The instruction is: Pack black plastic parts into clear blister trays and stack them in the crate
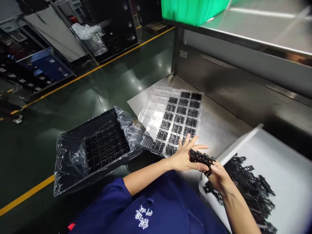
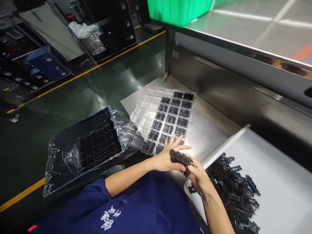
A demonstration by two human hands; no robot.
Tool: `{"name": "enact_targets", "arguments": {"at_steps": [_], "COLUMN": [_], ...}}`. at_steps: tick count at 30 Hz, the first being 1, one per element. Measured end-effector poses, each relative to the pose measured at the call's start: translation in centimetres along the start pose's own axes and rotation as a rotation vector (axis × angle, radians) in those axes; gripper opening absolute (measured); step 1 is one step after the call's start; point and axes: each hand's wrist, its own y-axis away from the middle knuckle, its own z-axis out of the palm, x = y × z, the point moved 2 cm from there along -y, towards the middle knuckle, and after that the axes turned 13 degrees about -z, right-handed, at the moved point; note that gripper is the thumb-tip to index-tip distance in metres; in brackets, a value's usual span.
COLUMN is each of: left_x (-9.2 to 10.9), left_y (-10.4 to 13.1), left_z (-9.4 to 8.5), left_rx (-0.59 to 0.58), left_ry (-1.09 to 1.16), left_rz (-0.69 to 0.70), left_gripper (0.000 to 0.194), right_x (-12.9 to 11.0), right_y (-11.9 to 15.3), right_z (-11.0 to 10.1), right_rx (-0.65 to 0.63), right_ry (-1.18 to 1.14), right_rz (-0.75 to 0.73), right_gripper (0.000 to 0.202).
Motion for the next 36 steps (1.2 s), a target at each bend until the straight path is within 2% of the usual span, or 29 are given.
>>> {"name": "enact_targets", "arguments": {"at_steps": [4,6,8,11,13,15,17,19,21,25,28,30,32,34,36], "left_x": [-2.8,-4.3,-5.7,-8.0,-9.8,-11.5,-13.2,-14.4,-15.2,-15.3,-14.4,-13.3,-11.2,-7.9,-3.8], "left_y": [-0.9,-1.2,-0.9,0.4,1.7,3.1,4.3,5.1,5.5,5.6,5.1,4.7,4.2,4.1,4.7], "left_z": [-4.4,-6.5,-8.6,-11.4,-12.9,-14.0,-14.6,-14.8,-14.8,-14.3,-14.0,-14.1,-14.5,-15.1,-15.6], "left_rx": [0.146,0.215,0.267,0.338,0.414,0.491,0.555,0.599,0.628,0.641,0.613,0.609,0.618,0.624,0.593], "left_ry": [0.078,0.137,0.188,0.239,0.273,0.312,0.355,0.401,0.437,0.452,0.439,0.436,0.448,0.475,0.493], "left_rz": [-0.124,-0.215,-0.285,-0.344,-0.390,-0.435,-0.477,-0.515,-0.544,-0.563,-0.540,-0.508,-0.446,-0.316,-0.131], "left_gripper": [0.105,0.104,0.097,0.091,0.090,0.089,0.088,0.089,0.090,0.088,0.083,0.081,0.078,0.070,0.059], "right_x": [1.6,2.3,2.7,3.1,3.5,4.1,5.1,6.3,7.5,9.8,11.2,11.9,12.0,11.2,9.7], "right_y": [-7.4,-12.8,-19.4,-30.1,-36.5,-41.6,-45.1,-47.2,-48.2,-47.9,-46.9,-46.4,-46.3,-46.2,-45.7], "right_z": [1.0,0.3,-1.1,-3.4,-4.5,-5.2,-5.5,-5.8,-6.0,-5.8,-5.3,-4.9,-4.4,-3.8,-2.8], "right_rx": [-0.072,-0.064,-0.021,0.049,0.043,-0.014,-0.098,-0.183,-0.253,-0.321,-0.323,-0.308,-0.288,-0.261,-0.215], "right_ry": [0.219,0.429,0.658,0.964,1.135,1.267,1.366,1.437,1.483,1.530,1.543,1.540,1.521,1.484,1.433], "right_rz": [-0.036,-0.083,-0.136,-0.213,-0.259,-0.288,-0.298,-0.303,-0.314,-0.336,-0.328,-0.306,-0.277,-0.257,-0.266], "right_gripper": [0.054,0.053,0.053,0.056,0.056,0.054,0.048,0.043,0.041,0.051,0.069,0.082,0.087,0.090,0.094]}}
